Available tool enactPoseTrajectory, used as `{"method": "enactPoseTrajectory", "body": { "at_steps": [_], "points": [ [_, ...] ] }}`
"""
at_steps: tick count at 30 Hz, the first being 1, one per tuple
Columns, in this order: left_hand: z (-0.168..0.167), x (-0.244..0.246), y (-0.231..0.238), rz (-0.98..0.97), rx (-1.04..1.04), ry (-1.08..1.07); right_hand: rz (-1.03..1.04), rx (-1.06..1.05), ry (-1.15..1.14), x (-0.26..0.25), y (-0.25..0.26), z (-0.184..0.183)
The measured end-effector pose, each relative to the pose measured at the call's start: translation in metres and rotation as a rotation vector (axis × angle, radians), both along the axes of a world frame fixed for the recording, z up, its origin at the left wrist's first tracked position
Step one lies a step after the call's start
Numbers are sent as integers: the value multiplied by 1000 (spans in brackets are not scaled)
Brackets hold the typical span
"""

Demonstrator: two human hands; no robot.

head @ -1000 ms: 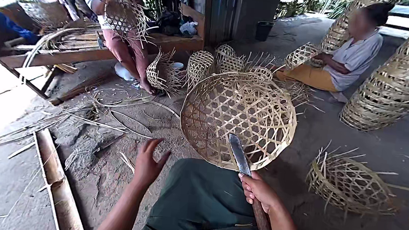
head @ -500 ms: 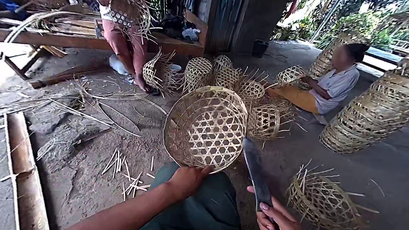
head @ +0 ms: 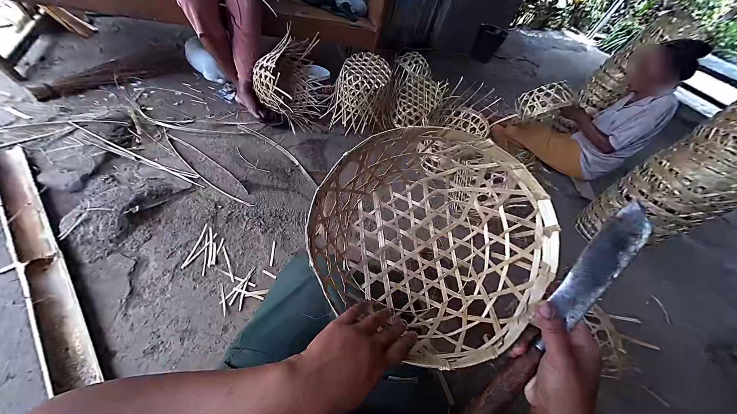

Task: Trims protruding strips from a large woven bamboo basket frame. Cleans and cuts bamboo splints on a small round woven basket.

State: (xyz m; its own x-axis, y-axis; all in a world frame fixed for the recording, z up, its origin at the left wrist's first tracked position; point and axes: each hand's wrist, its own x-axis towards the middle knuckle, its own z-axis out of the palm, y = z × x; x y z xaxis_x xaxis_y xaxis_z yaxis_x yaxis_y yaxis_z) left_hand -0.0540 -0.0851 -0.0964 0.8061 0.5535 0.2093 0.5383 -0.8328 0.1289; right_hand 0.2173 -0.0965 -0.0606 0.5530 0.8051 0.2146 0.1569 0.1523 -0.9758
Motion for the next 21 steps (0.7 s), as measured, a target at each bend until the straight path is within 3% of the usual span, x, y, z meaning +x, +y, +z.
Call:
{"method": "enactPoseTrajectory", "body": {
  "at_steps": [6, 11, 17, 21],
  "points": [
    [-23, 3, 2, -125, 26, -143, -104, 1, -214, -7, 11, -11],
    [-16, 3, 13, -223, -89, -63, -75, -32, -267, -9, 12, -15],
    [-23, 1, -7, -60, 49, -129, -86, -25, -152, -1, 15, -14],
    [-30, -10, -9, -59, 51, -173, -91, -26, -138, -7, 13, -18]
  ]
}}
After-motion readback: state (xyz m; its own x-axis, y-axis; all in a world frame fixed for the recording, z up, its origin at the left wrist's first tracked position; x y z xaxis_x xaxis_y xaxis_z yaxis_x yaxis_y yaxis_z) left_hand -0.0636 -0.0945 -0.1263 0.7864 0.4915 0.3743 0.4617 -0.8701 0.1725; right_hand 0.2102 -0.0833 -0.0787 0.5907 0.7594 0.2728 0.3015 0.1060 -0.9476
